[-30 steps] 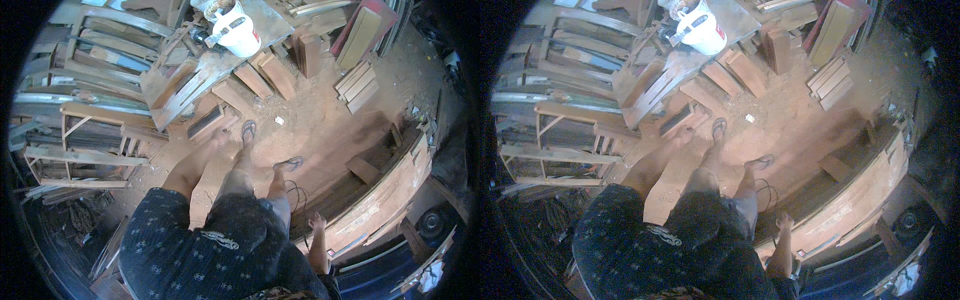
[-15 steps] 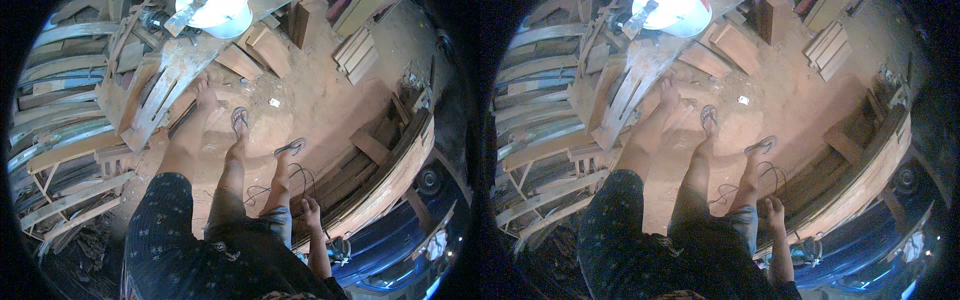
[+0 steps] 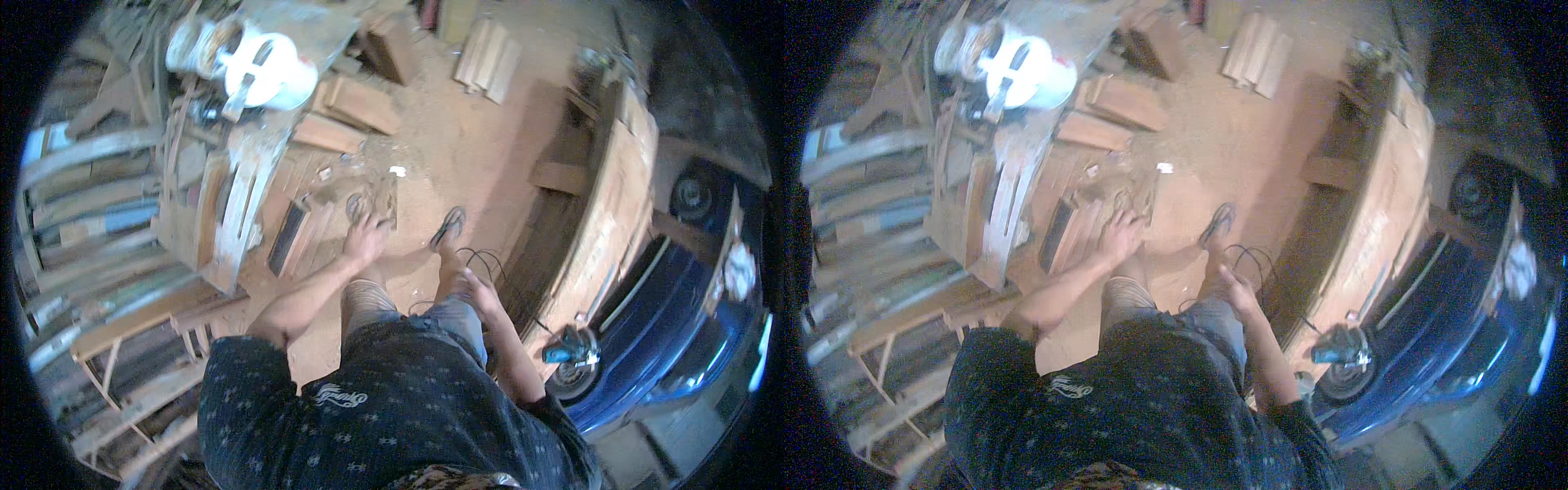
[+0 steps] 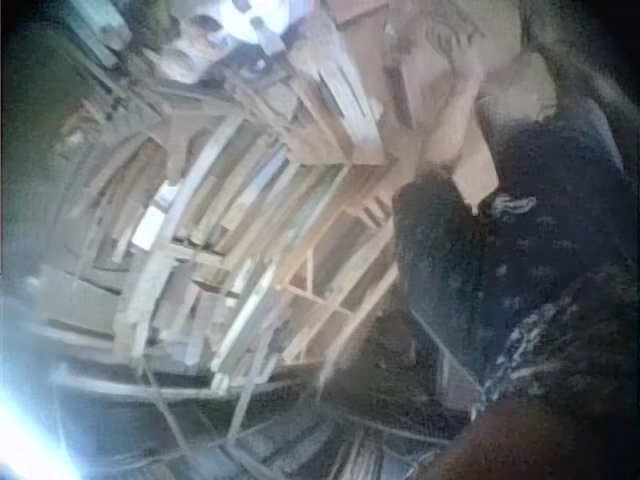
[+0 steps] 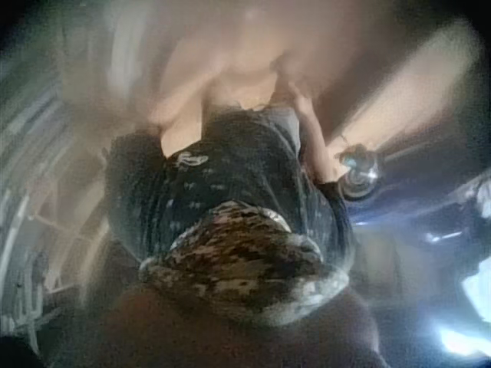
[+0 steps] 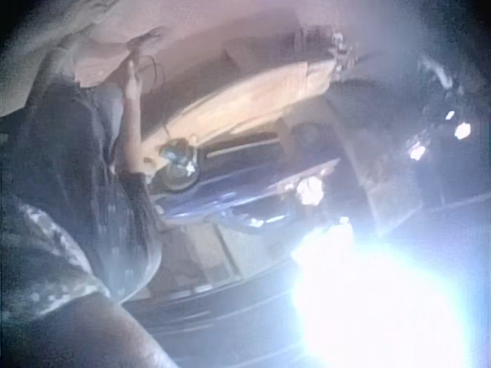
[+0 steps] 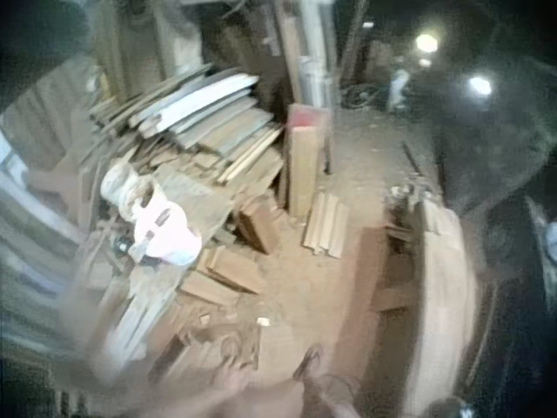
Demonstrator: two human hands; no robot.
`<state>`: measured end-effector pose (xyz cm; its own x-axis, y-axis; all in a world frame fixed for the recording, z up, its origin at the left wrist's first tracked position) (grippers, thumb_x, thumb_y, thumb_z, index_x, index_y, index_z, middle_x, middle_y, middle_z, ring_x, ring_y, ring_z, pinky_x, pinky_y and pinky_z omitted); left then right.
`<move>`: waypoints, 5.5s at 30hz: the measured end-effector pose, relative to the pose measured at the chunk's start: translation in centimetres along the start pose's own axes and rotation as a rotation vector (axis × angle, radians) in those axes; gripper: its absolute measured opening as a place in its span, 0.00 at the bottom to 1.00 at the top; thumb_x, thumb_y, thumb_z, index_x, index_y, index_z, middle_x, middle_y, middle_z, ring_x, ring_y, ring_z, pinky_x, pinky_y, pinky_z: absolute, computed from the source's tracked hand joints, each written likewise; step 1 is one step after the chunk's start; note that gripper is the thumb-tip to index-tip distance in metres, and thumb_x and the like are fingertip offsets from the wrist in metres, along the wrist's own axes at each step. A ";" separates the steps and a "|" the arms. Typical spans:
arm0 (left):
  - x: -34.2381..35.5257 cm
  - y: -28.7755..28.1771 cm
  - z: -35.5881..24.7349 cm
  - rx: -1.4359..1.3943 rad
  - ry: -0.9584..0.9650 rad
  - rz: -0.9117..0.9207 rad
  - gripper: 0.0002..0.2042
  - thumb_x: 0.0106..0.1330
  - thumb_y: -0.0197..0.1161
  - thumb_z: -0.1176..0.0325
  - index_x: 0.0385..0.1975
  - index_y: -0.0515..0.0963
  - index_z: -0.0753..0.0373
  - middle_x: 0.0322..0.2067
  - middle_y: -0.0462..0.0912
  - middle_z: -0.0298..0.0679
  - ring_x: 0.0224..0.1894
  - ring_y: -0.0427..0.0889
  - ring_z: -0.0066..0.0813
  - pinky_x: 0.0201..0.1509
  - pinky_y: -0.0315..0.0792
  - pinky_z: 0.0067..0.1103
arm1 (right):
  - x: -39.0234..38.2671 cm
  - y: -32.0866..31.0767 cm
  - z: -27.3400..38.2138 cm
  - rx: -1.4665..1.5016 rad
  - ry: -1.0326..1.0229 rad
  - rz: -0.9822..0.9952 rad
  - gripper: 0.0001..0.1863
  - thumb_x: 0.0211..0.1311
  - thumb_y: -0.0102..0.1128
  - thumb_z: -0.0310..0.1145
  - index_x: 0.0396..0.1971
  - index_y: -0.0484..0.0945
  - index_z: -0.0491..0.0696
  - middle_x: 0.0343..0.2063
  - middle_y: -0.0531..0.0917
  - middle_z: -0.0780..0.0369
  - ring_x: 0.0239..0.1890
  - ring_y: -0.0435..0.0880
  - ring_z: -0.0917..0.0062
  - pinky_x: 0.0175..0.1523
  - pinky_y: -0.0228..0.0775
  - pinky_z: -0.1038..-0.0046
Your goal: The person uses a hammer to break apart a piece of wood on a workbench. They then pick up a circular saw and cut several pieces of wood into smaller sections, stacking the cut pieces on the bench.
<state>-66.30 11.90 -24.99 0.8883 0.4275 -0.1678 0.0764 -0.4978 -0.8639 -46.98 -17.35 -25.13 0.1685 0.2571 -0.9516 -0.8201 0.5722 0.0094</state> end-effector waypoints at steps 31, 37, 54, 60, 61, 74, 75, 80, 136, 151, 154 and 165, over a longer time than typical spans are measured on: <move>15.2 4.7 -20.5 -0.147 -0.373 0.182 0.34 0.63 0.67 0.47 0.61 0.74 0.69 0.49 0.84 0.56 0.54 0.83 0.45 0.58 0.75 0.34 | -3.3 -48.4 4.8 -0.329 -0.507 -1.069 0.33 0.57 0.67 0.35 0.62 0.65 0.42 0.47 0.82 0.42 0.48 0.83 0.48 0.54 0.75 0.51; 15.7 10.4 -16.6 -0.267 -0.514 0.318 0.31 0.68 0.63 0.49 0.60 0.75 0.70 0.50 0.84 0.51 0.57 0.80 0.41 0.62 0.73 0.32 | -2.3 -50.5 9.5 -0.365 -0.421 -0.979 0.32 0.57 0.67 0.34 0.61 0.67 0.43 0.47 0.82 0.45 0.49 0.83 0.50 0.53 0.75 0.52; 52.9 -3.8 -22.3 -0.460 -0.596 0.315 0.28 0.71 0.64 0.50 0.63 0.75 0.65 0.46 0.83 0.36 0.38 0.81 0.23 0.42 0.75 0.22 | 1.9 -55.9 26.8 -0.289 -0.606 -0.962 0.37 0.62 0.66 0.46 0.65 0.64 0.41 0.56 0.76 0.42 0.58 0.77 0.47 0.62 0.70 0.53; 52.2 0.7 -20.4 -0.544 -0.633 0.494 0.24 0.74 0.60 0.51 0.62 0.76 0.60 0.47 0.82 0.31 0.42 0.79 0.23 0.42 0.74 0.21 | -6.0 -58.1 7.4 -0.090 -0.105 -1.000 0.28 0.70 0.54 0.48 0.53 0.76 0.36 0.46 0.82 0.41 0.53 0.81 0.46 0.62 0.71 0.53; 51.5 1.7 -19.0 -0.547 -0.616 0.519 0.23 0.74 0.59 0.52 0.62 0.76 0.59 0.47 0.81 0.30 0.42 0.79 0.23 0.41 0.73 0.21 | -6.9 -58.6 3.7 -0.200 0.017 -1.000 0.23 0.67 0.55 0.43 0.48 0.80 0.37 0.42 0.84 0.41 0.50 0.84 0.47 0.59 0.75 0.54; 49.4 -1.0 -24.1 -0.241 -0.519 0.713 0.20 0.72 0.64 0.56 0.55 0.79 0.66 0.34 0.81 0.31 0.31 0.77 0.19 0.34 0.71 0.21 | -6.1 -55.9 -22.4 -0.204 0.541 -0.415 0.20 0.58 0.67 0.40 0.49 0.87 0.47 0.54 0.85 0.53 0.58 0.84 0.57 0.57 0.78 0.56; 50.3 0.0 -22.7 -0.266 -0.468 0.690 0.22 0.72 0.64 0.56 0.55 0.79 0.67 0.37 0.83 0.34 0.33 0.79 0.21 0.37 0.73 0.22 | -6.6 -55.2 -23.7 -0.213 0.540 -0.358 0.20 0.57 0.67 0.41 0.47 0.88 0.47 0.53 0.85 0.52 0.57 0.84 0.57 0.58 0.78 0.58; 56.0 3.3 -33.1 -0.087 0.057 0.492 0.24 0.70 0.65 0.56 0.55 0.79 0.72 0.51 0.85 0.50 0.52 0.85 0.35 0.56 0.77 0.26 | -21.4 -57.0 -18.4 -0.080 0.477 -0.717 0.30 0.49 0.71 0.44 0.49 0.83 0.39 0.43 0.87 0.47 0.49 0.87 0.56 0.55 0.78 0.61; 54.3 15.6 -54.4 -0.305 0.384 0.767 0.30 0.65 0.64 0.47 0.57 0.75 0.66 0.45 0.83 0.52 0.49 0.82 0.46 0.56 0.75 0.37 | -15.2 -44.6 14.9 0.009 -0.635 -1.033 0.22 0.54 0.73 0.44 0.43 0.85 0.43 0.35 0.88 0.49 0.37 0.89 0.60 0.45 0.78 0.64; 68.2 21.0 -63.4 0.741 1.209 0.471 0.14 0.68 0.55 0.66 0.49 0.84 0.57 0.52 0.84 0.40 0.58 0.80 0.41 0.64 0.65 0.53 | -28.3 -41.2 5.2 0.438 -0.279 -1.240 0.23 0.58 0.72 0.39 0.49 0.84 0.38 0.40 0.88 0.55 0.44 0.86 0.69 0.54 0.74 0.67; 62.8 20.7 -65.8 0.686 1.340 0.441 0.14 0.69 0.55 0.65 0.49 0.84 0.55 0.52 0.84 0.40 0.58 0.79 0.42 0.62 0.67 0.54 | -29.9 -40.5 4.1 0.488 -0.278 -1.311 0.20 0.60 0.71 0.35 0.48 0.84 0.37 0.38 0.88 0.58 0.42 0.83 0.73 0.53 0.73 0.68; 72.6 16.3 -66.8 0.718 1.098 0.538 0.17 0.72 0.52 0.66 0.58 0.77 0.55 0.61 0.77 0.42 0.66 0.72 0.46 0.71 0.57 0.56 | -29.4 -41.0 3.5 0.556 -0.250 -1.326 0.18 0.61 0.70 0.34 0.46 0.84 0.38 0.37 0.86 0.60 0.39 0.81 0.76 0.49 0.73 0.70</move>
<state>29.70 -15.55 -19.58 0.6547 -0.6491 -0.3873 -0.3268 0.2189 -0.9194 -16.40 -45.59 3.55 0.7533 -0.5950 -0.2802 0.3122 0.6985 -0.6440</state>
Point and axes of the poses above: each hand's wrist, its own x-axis towards the middle knuckle, its own y-axis out of the palm, z = x × y, the point moved 6 cm from there along x, towards the middle knuckle
